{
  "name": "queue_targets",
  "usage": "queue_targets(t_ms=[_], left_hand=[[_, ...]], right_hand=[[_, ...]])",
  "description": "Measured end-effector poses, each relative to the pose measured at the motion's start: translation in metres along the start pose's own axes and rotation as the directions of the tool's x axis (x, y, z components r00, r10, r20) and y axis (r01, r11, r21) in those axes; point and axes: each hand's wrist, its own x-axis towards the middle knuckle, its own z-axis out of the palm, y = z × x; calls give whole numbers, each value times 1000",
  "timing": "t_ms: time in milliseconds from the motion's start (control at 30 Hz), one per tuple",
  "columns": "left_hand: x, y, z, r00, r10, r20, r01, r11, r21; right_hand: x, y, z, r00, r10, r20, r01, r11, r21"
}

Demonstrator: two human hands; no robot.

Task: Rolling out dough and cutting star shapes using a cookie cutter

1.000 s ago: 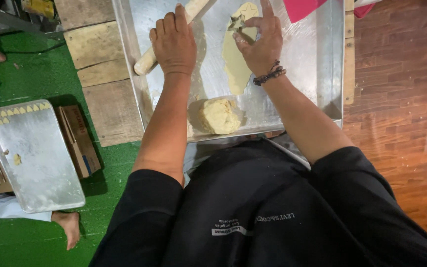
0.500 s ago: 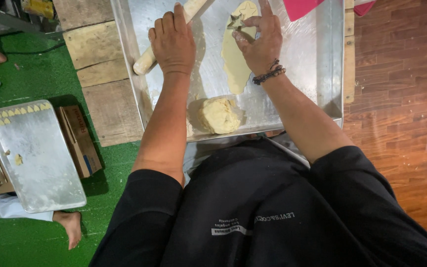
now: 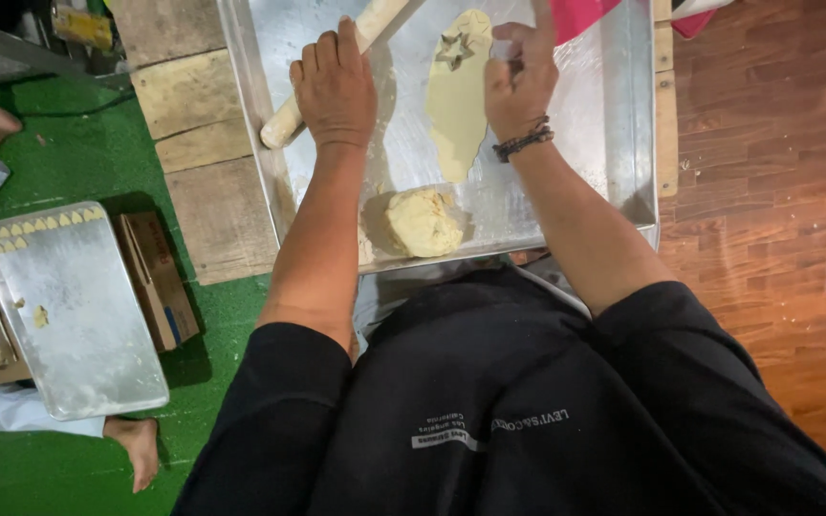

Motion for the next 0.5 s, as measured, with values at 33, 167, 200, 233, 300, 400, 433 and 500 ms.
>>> queue_targets(t_ms=[33,167,200,233,300,400,433,500], left_hand=[[-1,-1,-1,1000,23,-19,-23,1000,-22],[-3,-3,-5,991,110,-71,-116,989,-88],[-2,-2,-10,991,113,-76,-119,989,-88],[-1,-2,-15,983,152,-102,-164,978,-128],[-1,0,-20,973,189,-132,-210,964,-163],[-2,6,-24,959,243,-146,-266,950,-163],[-4,9,-26,961,228,-156,-255,950,-181],[-5,13,-32,964,212,-161,-243,949,-199]], right_hand=[[-2,7,-2,998,21,-55,-22,1000,-18],[-4,24,-3,977,166,-137,-157,985,76],[-4,22,-5,976,164,-141,-154,985,77],[-2,19,-6,978,160,-130,-146,983,113],[-2,20,-5,981,154,-119,-135,979,154],[4,13,-9,958,164,-234,-152,986,70],[12,-4,-14,965,12,-261,-53,987,-151],[24,-17,-19,958,-140,-250,40,930,-366]])
